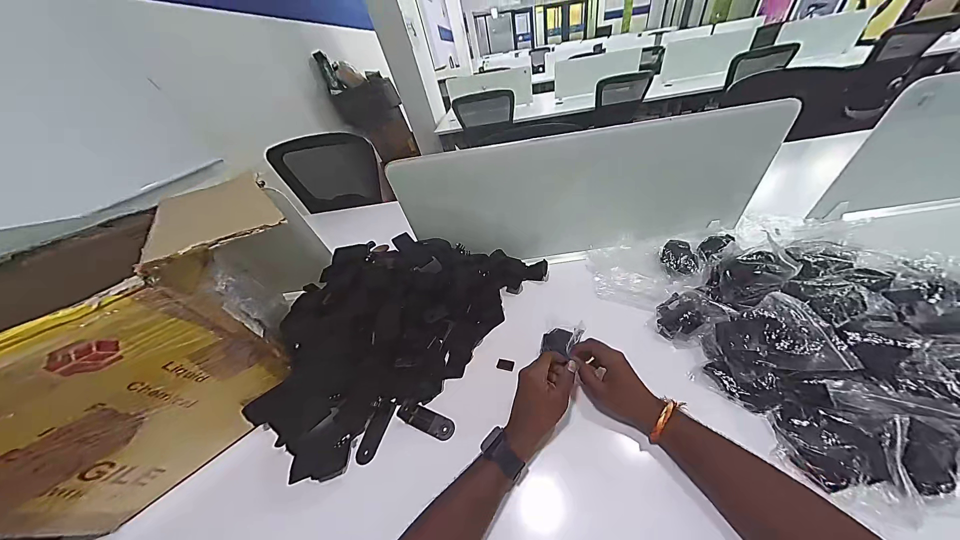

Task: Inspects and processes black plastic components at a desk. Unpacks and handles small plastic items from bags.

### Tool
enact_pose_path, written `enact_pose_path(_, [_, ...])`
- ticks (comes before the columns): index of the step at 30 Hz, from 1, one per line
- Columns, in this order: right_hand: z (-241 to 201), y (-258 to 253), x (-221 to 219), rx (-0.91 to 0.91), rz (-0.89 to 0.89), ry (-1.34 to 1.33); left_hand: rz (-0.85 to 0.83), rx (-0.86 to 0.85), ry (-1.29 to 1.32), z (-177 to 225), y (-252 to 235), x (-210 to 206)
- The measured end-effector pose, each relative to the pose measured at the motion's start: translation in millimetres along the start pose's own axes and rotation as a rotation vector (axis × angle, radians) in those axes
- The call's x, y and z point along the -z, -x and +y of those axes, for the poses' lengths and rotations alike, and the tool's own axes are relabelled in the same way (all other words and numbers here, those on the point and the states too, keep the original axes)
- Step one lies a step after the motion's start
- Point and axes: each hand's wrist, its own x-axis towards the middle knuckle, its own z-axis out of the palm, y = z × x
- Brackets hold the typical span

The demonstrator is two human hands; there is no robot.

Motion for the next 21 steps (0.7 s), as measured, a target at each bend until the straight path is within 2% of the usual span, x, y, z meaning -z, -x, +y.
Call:
enact_pose_path(2, [-4.4, 2.2, -4.3, 0.124, 0.012, 0.125, 0.050, 0.049, 0.108, -0.4, 1.9, 0.3])
enact_pose_path(5, [-3.1, -2.2, -0.6, 0.444, 0.127, 0.379, 0.052, 0.038, 0.208, 0.7, 5.7, 2.8])
enact_pose_path(8, [-3.6, -5.2, 5.2, 0.655, 0.118, 0.497, -0.132, -0.039, 0.430, -0.5, 7.1, 2.7])
enact_pose_path(10, [-1.3, -6.4, -1.8, 0.683, 0.023, 0.440, -0.263, -0.060, 0.597, -4.9, 1.0, 3.8])
enact_pose_path(13, [1.9, -4.2, -6.9, 0.564, -0.035, 0.370, -0.254, 0.072, 0.697, -13.0, -5.4, 4.8])
enact_pose_path(15, [0.1, -7.0, -5.3, 0.520, 0.124, 0.413, -0.108, 0.218, 0.623, -9.4, -8.2, 6.2])
enact_pose_path(17, [1.8, -7.7, -3.8, 0.442, 0.303, 0.484, 0.008, 0.257, 0.362, -9.6, -6.7, 7.7])
enact_pose_path(21, [11.1, -13.1, 8.0, 0.156, 0.318, 0.496, -0.011, 0.196, -0.324, -19.0, -15.2, 33.2])
